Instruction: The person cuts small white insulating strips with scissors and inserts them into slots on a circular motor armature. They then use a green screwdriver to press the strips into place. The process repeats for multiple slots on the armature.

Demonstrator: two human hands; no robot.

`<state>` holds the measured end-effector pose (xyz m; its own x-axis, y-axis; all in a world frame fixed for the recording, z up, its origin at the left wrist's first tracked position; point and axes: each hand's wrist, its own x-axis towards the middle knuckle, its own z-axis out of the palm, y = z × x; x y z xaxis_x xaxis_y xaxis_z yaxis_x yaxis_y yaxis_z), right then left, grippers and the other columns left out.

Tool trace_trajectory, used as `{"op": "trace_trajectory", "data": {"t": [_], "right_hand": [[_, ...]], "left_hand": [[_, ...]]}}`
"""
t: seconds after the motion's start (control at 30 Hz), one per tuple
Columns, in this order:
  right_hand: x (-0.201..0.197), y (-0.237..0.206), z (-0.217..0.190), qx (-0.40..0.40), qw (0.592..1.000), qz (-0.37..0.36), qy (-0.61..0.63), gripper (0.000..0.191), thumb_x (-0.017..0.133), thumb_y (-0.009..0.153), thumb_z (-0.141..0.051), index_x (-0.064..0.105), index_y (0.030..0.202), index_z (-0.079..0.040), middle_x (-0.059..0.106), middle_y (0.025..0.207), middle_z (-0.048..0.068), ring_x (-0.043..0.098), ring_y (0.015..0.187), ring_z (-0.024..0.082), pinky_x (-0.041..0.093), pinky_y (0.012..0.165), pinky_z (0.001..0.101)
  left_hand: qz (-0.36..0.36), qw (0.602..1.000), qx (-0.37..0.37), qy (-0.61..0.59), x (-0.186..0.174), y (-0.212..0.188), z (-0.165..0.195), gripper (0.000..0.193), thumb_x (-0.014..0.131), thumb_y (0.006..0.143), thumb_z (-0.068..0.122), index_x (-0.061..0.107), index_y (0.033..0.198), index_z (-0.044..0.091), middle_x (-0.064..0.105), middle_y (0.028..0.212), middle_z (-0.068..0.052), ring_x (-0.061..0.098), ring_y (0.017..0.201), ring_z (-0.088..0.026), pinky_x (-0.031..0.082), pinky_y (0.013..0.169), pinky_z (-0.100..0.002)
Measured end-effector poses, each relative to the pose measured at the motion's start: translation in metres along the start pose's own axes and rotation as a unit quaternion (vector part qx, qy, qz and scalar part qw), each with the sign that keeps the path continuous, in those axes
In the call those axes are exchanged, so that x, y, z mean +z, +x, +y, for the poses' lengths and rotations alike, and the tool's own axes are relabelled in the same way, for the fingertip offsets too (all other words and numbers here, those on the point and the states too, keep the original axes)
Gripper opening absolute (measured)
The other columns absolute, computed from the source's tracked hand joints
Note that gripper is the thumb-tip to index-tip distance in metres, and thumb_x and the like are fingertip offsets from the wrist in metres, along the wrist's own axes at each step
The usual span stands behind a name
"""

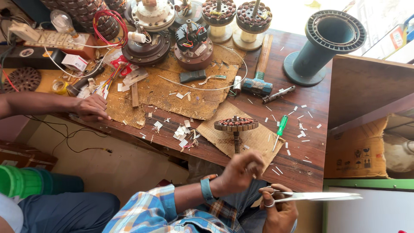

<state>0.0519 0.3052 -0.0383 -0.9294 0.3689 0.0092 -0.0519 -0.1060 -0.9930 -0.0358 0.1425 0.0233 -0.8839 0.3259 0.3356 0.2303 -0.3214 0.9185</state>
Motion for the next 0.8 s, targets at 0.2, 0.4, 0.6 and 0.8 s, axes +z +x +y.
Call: {"op": "trace_trajectory", "data": {"t": [0.2, 0.4, 0.6, 0.8], "right_hand": [[-0.021, -0.009, 0.033, 0.097, 0.988, -0.061, -0.099, 0.043, 0.077, 0.084, -0.013, 0.061, 0.120, 0.004, 0.079, 0.085, 0.019, 0.069, 0.064, 0.018, 0.055, 0.058, 0.0295], [-0.031, -0.028, 0.049, 0.113, 0.989, -0.079, -0.062, 0.048, 0.075, 0.085, -0.015, 0.059, 0.127, 0.002, 0.078, 0.093, 0.018, 0.074, 0.077, 0.020, 0.058, 0.066, 0.0320], [-0.027, -0.052, 0.038, 0.125, 0.978, -0.115, -0.119, 0.049, 0.075, 0.086, -0.013, 0.060, 0.131, 0.000, 0.078, 0.095, 0.019, 0.074, 0.083, 0.021, 0.059, 0.075, 0.0318], [0.001, -0.059, 0.023, 0.163, 0.969, -0.157, -0.100, 0.047, 0.073, 0.087, -0.010, 0.060, 0.132, -0.002, 0.072, 0.096, 0.012, 0.068, 0.083, 0.018, 0.057, 0.072, 0.0303]], "left_hand": [[-0.007, 0.990, -0.135, -0.047, -0.020, 0.011, 0.004, 0.006, 0.055, 0.107, 0.009, 0.054, 0.111, 0.005, 0.074, 0.093, -0.006, 0.070, 0.091, -0.012, 0.053, 0.074, -0.027], [-0.007, 0.984, -0.167, -0.059, -0.022, -0.008, 0.017, 0.015, 0.051, 0.106, 0.017, 0.048, 0.118, 0.008, 0.076, 0.114, 0.002, 0.063, 0.110, -0.009, 0.051, 0.089, -0.024], [-0.052, 0.992, -0.115, 0.013, -0.052, -0.029, 0.030, 0.017, 0.071, 0.101, 0.012, 0.072, 0.109, -0.003, 0.070, 0.100, -0.004, 0.066, 0.096, -0.010, 0.054, 0.083, -0.026], [0.009, 0.982, -0.170, -0.078, -0.064, -0.036, 0.060, 0.012, 0.073, 0.098, 0.009, 0.073, 0.105, -0.001, 0.072, 0.088, -0.002, 0.070, 0.071, -0.011, 0.055, 0.063, -0.026]]}}
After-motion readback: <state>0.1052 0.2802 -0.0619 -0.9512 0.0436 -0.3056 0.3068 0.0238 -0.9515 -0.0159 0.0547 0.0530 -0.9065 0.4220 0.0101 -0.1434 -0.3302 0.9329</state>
